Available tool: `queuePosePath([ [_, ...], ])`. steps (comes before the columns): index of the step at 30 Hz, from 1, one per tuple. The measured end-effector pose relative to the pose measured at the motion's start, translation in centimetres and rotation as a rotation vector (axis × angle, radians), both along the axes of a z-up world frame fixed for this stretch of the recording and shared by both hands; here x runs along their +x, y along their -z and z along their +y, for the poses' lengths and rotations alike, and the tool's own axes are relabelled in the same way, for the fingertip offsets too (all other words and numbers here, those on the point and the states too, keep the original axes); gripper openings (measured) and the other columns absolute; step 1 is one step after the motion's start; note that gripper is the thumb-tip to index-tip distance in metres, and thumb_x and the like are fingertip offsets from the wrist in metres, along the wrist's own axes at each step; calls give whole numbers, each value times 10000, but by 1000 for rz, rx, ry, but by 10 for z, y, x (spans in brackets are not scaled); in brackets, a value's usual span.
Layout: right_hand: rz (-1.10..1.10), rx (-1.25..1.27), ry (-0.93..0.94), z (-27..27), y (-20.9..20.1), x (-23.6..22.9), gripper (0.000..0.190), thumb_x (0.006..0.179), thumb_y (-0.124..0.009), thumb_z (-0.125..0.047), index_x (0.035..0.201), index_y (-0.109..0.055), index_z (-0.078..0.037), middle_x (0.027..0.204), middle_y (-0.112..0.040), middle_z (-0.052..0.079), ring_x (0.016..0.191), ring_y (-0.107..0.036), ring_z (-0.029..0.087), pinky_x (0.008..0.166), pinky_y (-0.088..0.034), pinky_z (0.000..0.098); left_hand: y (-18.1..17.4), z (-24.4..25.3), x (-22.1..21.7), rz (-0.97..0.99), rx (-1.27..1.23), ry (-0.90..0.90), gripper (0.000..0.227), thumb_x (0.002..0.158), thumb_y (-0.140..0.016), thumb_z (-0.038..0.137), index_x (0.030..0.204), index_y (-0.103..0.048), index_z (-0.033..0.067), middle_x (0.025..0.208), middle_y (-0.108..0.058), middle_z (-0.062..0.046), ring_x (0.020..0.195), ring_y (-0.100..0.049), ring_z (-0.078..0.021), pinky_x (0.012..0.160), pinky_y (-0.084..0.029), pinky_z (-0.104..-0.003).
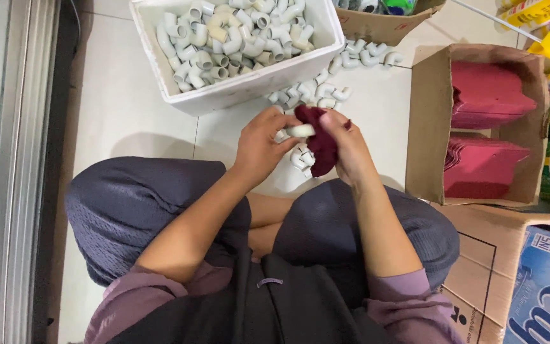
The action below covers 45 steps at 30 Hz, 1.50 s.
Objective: The person is cleaning small PVC pipe elbow fittings by wiping them individually with a cloth.
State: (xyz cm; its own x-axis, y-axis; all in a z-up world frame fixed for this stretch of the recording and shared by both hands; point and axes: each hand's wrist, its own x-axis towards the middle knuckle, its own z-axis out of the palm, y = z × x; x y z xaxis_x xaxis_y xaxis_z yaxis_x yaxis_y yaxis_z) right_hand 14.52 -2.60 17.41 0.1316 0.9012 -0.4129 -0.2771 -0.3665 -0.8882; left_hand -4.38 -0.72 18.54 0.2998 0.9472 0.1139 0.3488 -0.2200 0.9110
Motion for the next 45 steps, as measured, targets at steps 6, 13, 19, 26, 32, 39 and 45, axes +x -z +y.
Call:
queuePosePath([
  [6,-329,229,-47,-7,6,-5,248,808,-883,-87,1020,-757,-68,794,-706,62,735,-638,103,720,-529,226,10,-4,11,-90,-22,-170,357,840,-809,-3,1161,-660,42,1025,-635,-103,1028,-707,-308,953,-561,-442],
  [13,-555,584,-123,-8,3,-8,220,780,-871,28,970,-815,-66,956,-655,94,894,-652,195,866,-516,297,74,9,11,-688,-853,-60,321,978,-682,317,1172,-723,65,1006,-752,-83,920,-756,-229,882,-611,-398],
  [19,-138,222,134,-6,-4,-15,116,896,-781,-77,994,-718,-69,845,-654,34,800,-639,142,740,-543,282,43,0,21,-648,-554,-113,266,836,-881,160,1062,-762,87,925,-725,-68,890,-715,-146,867,-593,-313],
  [26,-136,272,16,-10,-11,-10,188,818,-856,-36,933,-707,-40,832,-666,56,781,-654,139,718,-537,279,37,1,18,-847,-550,-127,310,886,-813,69,1177,-706,78,1071,-736,-55,965,-697,-117,925,-588,-296],
  [32,-322,317,-65,-7,-13,16,188,815,-850,-25,972,-750,-53,815,-658,48,770,-608,123,754,-498,253,41,8,11,-951,-662,27,235,936,-751,72,1169,-720,74,1075,-733,-80,988,-729,-179,947,-603,-353],
  [39,-325,237,65,-11,-11,-19,168,882,-811,-72,1019,-723,-31,829,-702,120,776,-642,173,741,-540,300,66,-1,24,-833,-749,-40,210,1007,-638,108,1206,-621,41,974,-708,-101,891,-758,-226,841,-664,-427],
  [45,-183,143,265,6,13,4,145,880,-805,-87,951,-682,-60,767,-665,88,627,-692,209,573,-559,294,116,-1,11,269,-515,23,210,948,-719,295,1086,-716,136,984,-721,-61,898,-753,-233,737,-624,-386],
])
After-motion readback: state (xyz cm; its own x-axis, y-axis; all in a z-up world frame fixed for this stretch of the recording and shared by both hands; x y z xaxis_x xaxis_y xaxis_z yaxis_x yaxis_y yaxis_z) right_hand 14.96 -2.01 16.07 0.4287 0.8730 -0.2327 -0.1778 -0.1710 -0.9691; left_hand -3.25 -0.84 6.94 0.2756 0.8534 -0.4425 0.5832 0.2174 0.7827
